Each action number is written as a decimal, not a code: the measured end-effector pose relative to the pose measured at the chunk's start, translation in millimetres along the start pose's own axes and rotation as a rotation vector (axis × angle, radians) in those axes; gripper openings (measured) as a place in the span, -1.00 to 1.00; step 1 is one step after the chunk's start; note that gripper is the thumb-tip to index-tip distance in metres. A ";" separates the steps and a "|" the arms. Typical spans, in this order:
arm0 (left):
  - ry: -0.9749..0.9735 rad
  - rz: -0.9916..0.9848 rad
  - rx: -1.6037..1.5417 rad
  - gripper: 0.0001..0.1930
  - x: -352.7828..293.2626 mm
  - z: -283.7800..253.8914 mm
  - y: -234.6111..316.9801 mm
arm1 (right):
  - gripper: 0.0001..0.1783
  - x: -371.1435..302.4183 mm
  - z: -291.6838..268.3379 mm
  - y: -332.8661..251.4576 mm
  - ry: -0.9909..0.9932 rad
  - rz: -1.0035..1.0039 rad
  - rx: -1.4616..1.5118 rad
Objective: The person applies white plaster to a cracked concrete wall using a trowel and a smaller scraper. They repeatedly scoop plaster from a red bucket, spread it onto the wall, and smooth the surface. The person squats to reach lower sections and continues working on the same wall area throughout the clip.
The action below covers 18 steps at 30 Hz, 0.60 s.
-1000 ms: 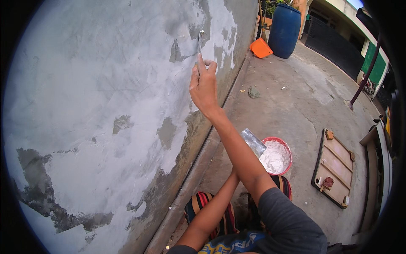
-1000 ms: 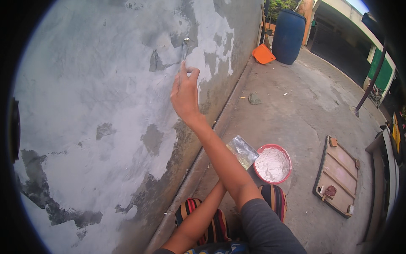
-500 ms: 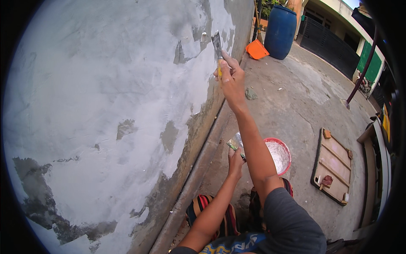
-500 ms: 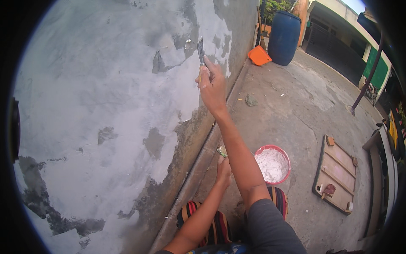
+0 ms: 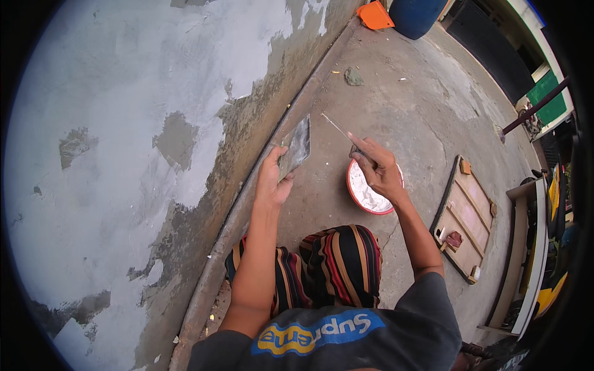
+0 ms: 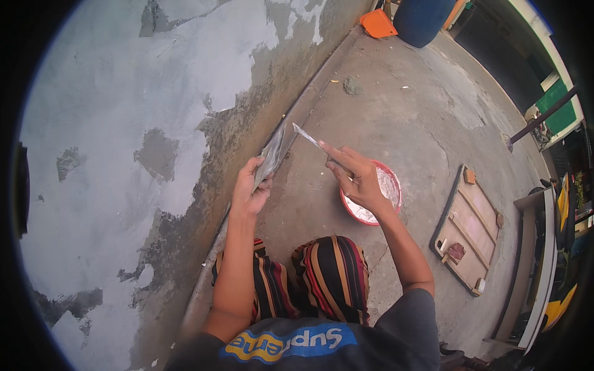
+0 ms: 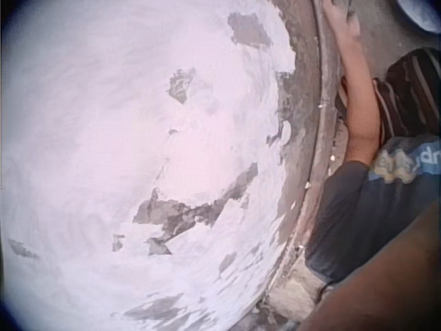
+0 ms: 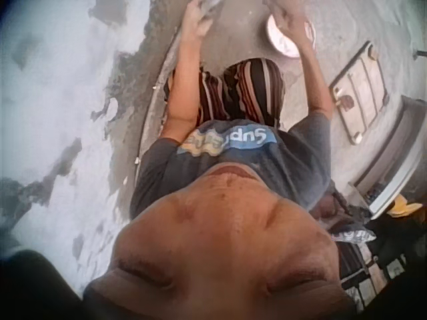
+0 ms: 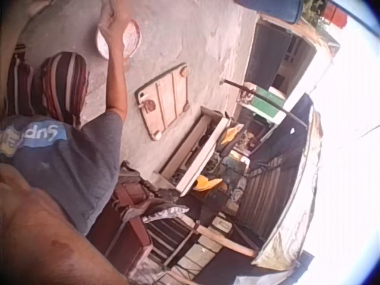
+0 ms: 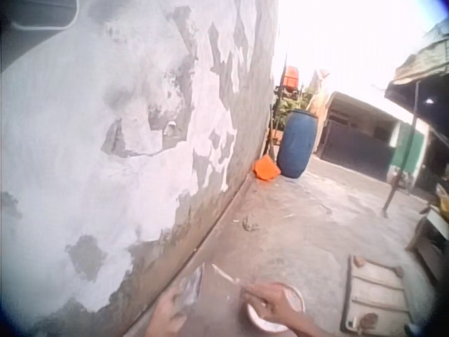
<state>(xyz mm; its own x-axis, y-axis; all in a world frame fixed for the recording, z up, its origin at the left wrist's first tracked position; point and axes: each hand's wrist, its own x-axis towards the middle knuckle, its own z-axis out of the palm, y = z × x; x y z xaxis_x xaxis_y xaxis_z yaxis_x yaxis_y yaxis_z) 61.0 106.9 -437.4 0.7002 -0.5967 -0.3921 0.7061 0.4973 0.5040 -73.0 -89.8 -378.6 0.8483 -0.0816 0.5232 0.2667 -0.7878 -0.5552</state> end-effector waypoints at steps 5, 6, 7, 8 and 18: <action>0.165 0.110 0.064 -0.86 -14.6 33.2 -8.2 | -0.44 4.0 21.4 13.5 0.007 -0.005 0.109; 0.180 0.131 0.059 -0.86 -14.1 38.9 -10.8 | -0.43 7.5 22.0 16.1 0.037 -0.003 0.119; 0.180 0.139 0.075 -0.87 -9.0 37.1 -14.7 | -0.43 9.6 22.2 20.5 0.015 -0.058 0.063; 0.198 0.153 0.066 -0.87 -4.0 33.7 -16.7 | -0.43 10.3 22.5 26.7 -0.005 -0.113 0.006; 0.137 0.499 0.290 -0.68 20.9 23.5 -21.9 | -0.62 -30.8 -23.1 84.2 -0.107 0.229 0.011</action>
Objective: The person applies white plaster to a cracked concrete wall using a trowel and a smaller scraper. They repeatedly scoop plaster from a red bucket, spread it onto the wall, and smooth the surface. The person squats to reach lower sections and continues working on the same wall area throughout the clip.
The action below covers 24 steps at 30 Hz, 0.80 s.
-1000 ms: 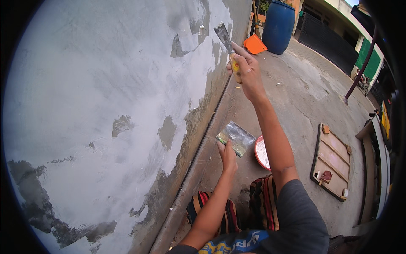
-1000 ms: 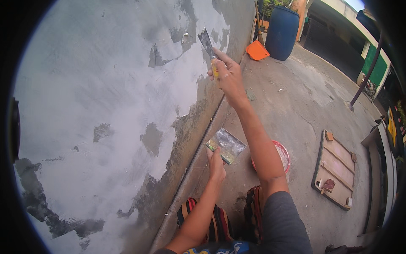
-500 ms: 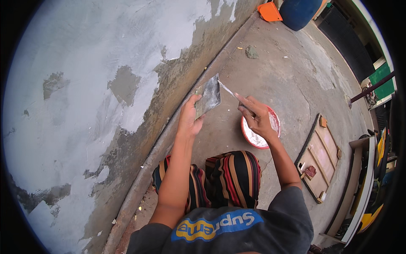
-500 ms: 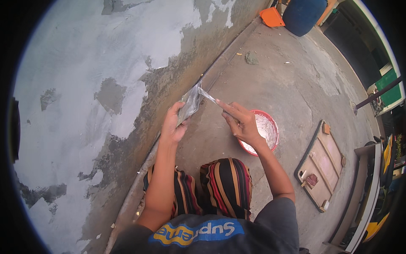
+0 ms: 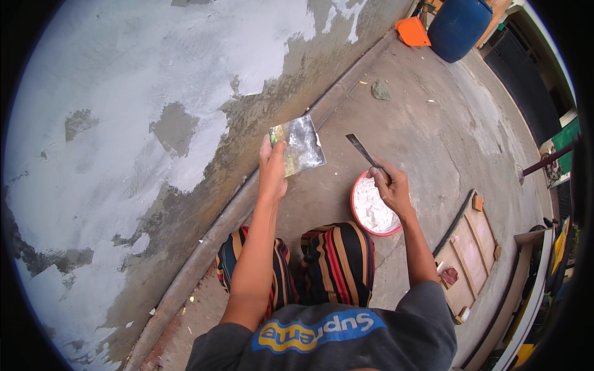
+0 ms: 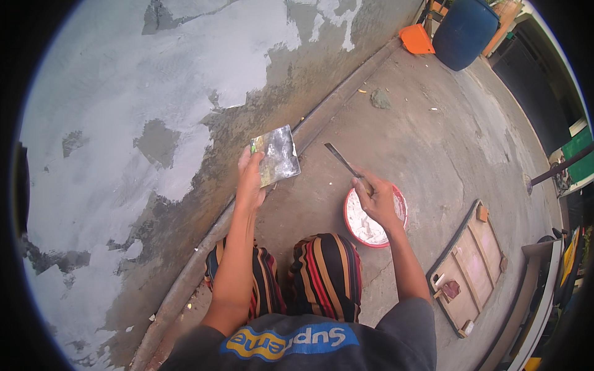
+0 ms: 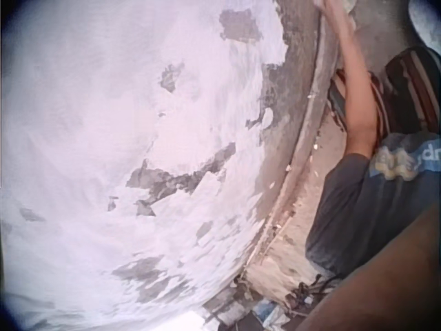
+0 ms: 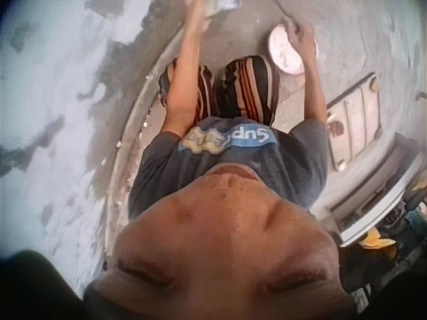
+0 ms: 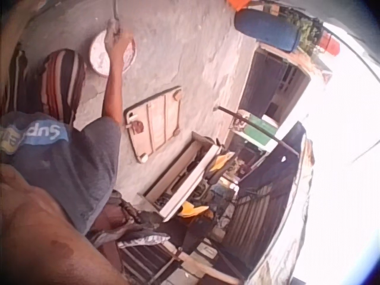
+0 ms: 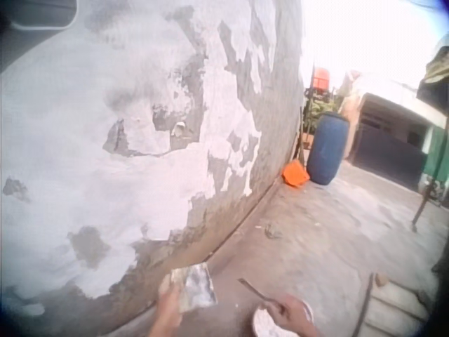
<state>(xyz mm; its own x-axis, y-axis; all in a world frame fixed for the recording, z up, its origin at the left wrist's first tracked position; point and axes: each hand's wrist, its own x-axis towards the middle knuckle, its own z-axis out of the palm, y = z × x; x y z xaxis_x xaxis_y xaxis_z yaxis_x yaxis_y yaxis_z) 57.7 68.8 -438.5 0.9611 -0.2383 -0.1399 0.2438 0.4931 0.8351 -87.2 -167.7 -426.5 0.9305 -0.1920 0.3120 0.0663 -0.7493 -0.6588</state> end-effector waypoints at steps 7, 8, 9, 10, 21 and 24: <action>0.044 0.212 0.128 -0.60 4.1 1.0 -7.4 | -0.74 -7.2 -29.0 -13.8 -0.210 0.527 0.578; 0.034 0.139 0.108 -0.62 0.1 6.9 -7.7 | -0.75 -17.8 -24.2 -4.4 -0.210 0.574 0.593; 0.035 0.074 0.090 -0.64 -5.4 12.4 -3.4 | -0.73 -34.9 -12.5 5.6 -0.095 0.555 0.666; 0.043 0.013 0.075 -0.66 -7.4 12.0 0.0 | -0.73 -53.0 -5.0 18.8 -0.086 0.602 0.659; -0.190 -0.400 -0.208 -0.71 8.1 -0.6 -41.7 | -0.48 -243.2 74.0 169.2 0.392 0.889 0.202; -0.195 -0.435 -0.244 -0.72 6.6 -0.2 -46.6 | -0.44 -257.5 81.2 189.2 0.344 0.803 0.115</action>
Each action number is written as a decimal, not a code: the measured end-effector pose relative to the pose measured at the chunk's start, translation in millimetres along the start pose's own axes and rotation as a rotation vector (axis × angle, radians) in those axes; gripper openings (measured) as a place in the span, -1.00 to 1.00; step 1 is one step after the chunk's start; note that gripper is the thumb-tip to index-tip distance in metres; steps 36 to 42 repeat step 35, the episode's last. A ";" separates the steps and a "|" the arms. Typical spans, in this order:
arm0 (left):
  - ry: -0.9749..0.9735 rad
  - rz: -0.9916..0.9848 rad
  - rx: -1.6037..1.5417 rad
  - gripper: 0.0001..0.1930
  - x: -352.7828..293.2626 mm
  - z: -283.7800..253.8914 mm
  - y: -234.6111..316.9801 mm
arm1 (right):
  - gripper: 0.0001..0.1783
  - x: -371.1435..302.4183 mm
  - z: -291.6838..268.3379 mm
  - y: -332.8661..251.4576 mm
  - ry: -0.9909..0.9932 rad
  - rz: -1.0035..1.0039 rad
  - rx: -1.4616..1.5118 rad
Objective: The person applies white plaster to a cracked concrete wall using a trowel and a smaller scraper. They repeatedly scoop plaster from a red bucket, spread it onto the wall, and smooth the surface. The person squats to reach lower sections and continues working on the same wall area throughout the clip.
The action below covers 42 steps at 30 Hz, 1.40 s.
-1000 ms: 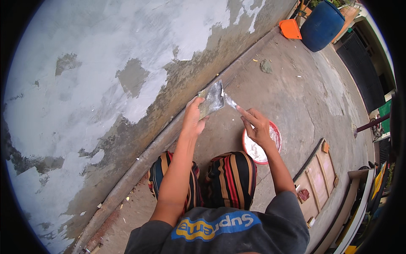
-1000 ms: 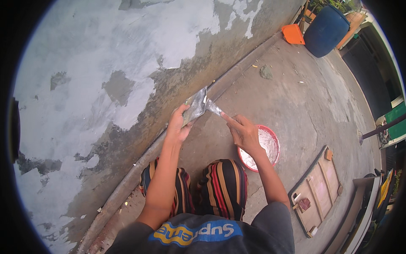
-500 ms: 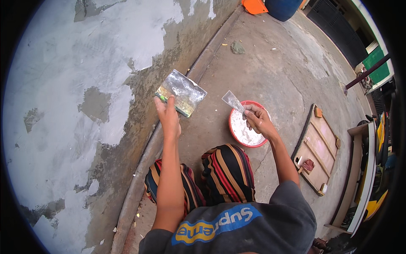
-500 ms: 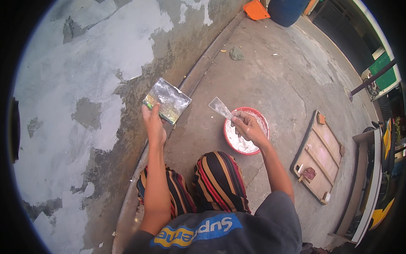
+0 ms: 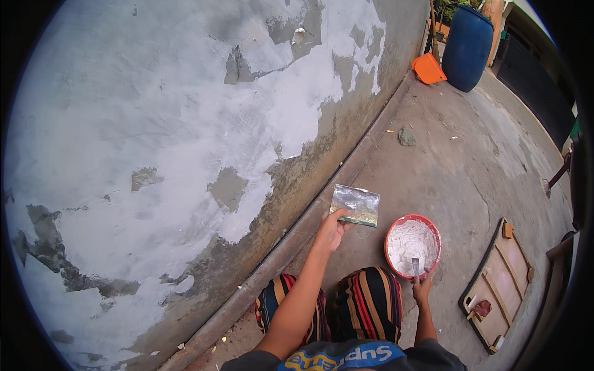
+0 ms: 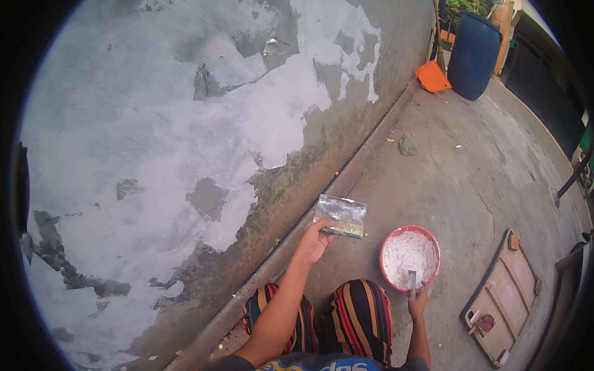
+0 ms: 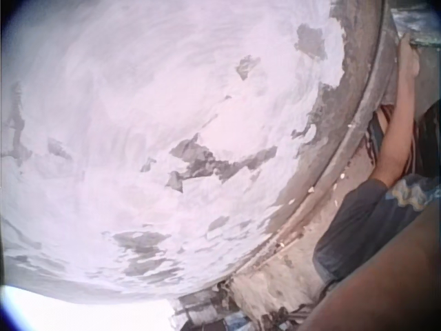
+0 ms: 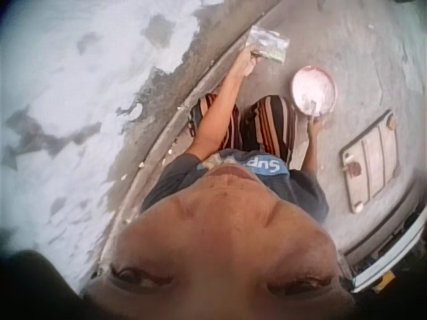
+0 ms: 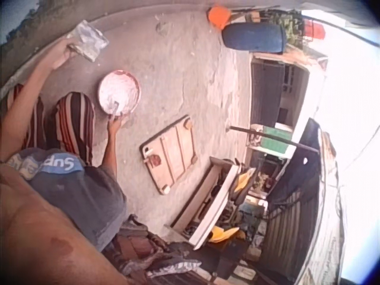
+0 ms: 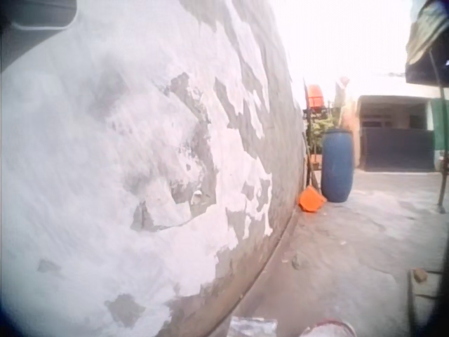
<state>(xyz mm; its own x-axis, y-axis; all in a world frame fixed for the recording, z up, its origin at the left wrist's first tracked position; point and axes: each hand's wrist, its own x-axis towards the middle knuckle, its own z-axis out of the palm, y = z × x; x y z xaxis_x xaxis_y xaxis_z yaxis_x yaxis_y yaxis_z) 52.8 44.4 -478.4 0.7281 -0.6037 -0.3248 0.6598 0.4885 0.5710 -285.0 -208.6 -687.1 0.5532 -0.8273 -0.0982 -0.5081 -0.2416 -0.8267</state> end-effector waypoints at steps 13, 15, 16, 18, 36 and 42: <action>-0.043 -0.036 -0.066 -0.75 2.6 6.2 -3.6 | -0.27 -6.4 -2.5 -17.6 0.182 0.058 -0.252; -0.046 -0.029 -0.047 -0.74 6.5 -3.0 -7.4 | -0.24 -16.0 1.3 -39.7 0.194 0.107 -0.286; -0.018 -0.012 -0.056 -0.75 4.4 -6.0 -1.2 | -0.26 -15.5 7.1 -47.3 0.215 0.087 -0.261; 0.030 0.017 -0.078 -0.77 -0.9 -10.0 10.0 | -0.29 -18.7 18.1 -55.1 0.248 0.054 -0.196; 0.057 0.074 -0.074 -0.67 1.0 -7.9 37.8 | -0.13 -42.6 20.9 -24.1 0.424 0.191 -0.111; 0.057 0.074 -0.074 -0.67 1.0 -7.9 37.8 | -0.13 -42.6 20.9 -24.1 0.424 0.191 -0.111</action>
